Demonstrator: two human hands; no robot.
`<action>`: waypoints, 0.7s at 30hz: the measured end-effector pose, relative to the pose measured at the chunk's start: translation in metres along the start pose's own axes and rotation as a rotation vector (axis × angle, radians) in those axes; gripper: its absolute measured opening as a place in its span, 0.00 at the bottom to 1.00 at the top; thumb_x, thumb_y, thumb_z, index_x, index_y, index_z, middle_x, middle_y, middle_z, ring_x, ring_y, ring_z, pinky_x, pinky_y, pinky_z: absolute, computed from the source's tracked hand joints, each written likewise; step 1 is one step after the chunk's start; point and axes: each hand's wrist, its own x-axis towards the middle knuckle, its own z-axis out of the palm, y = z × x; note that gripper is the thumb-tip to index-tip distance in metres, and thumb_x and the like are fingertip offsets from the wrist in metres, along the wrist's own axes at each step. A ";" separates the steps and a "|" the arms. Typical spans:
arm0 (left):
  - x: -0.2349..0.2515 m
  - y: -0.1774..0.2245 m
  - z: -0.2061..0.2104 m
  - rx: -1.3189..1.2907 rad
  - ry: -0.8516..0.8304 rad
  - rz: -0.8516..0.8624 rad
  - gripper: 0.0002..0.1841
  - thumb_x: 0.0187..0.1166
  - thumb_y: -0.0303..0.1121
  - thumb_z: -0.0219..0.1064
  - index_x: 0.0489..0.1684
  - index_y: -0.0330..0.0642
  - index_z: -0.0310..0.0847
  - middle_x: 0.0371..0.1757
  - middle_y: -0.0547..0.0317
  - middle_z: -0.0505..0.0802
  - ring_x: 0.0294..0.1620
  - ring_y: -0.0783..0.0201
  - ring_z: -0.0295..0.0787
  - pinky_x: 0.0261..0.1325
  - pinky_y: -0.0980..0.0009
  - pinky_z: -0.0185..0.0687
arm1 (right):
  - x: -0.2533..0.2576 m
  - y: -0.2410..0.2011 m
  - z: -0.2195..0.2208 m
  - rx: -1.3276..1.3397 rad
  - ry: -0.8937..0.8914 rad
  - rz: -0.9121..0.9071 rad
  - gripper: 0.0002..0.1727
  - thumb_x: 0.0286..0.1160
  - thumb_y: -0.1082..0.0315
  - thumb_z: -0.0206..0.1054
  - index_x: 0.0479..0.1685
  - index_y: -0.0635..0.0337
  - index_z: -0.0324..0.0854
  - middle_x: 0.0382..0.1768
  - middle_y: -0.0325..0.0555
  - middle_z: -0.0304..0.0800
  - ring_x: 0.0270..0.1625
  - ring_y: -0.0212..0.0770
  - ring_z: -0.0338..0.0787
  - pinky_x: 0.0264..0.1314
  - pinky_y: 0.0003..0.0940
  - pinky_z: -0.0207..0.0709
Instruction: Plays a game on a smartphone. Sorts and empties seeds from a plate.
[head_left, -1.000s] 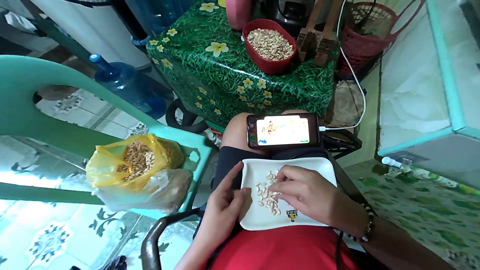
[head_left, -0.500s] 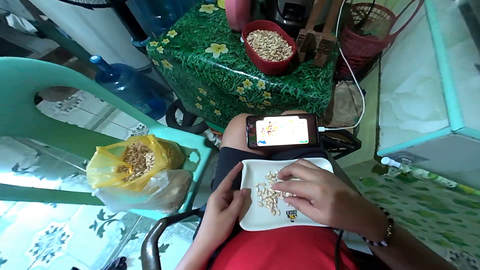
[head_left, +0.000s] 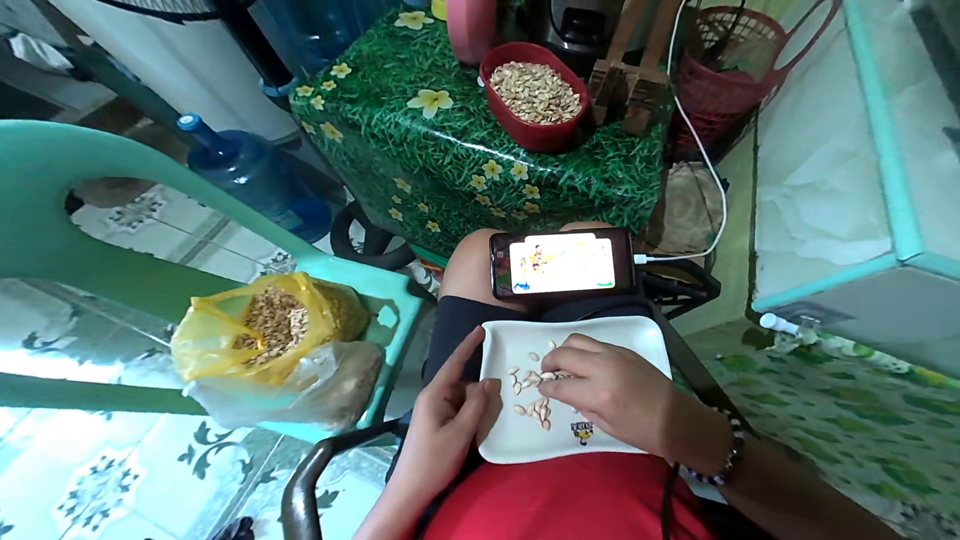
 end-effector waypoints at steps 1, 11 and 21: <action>0.000 0.000 0.000 -0.004 -0.001 -0.006 0.30 0.83 0.23 0.58 0.88 0.37 0.60 0.30 0.63 0.93 0.25 0.72 0.89 0.33 0.76 0.89 | -0.001 0.002 0.000 0.015 0.023 0.000 0.12 0.78 0.77 0.62 0.42 0.57 0.93 0.47 0.46 0.93 0.50 0.46 0.90 0.50 0.36 0.85; 0.000 -0.001 0.000 -0.003 -0.001 0.004 0.30 0.83 0.24 0.57 0.88 0.36 0.60 0.32 0.63 0.94 0.25 0.72 0.90 0.33 0.75 0.90 | -0.013 0.016 -0.023 0.257 0.093 -0.041 0.12 0.85 0.67 0.63 0.47 0.57 0.95 0.53 0.45 0.96 0.58 0.39 0.92 0.65 0.31 0.83; -0.001 -0.002 -0.001 -0.019 0.002 0.008 0.30 0.83 0.23 0.58 0.88 0.37 0.61 0.32 0.63 0.94 0.26 0.73 0.90 0.35 0.76 0.90 | -0.022 0.045 -0.055 -0.043 0.311 0.319 0.12 0.79 0.69 0.64 0.45 0.55 0.95 0.41 0.40 0.91 0.42 0.32 0.89 0.45 0.29 0.86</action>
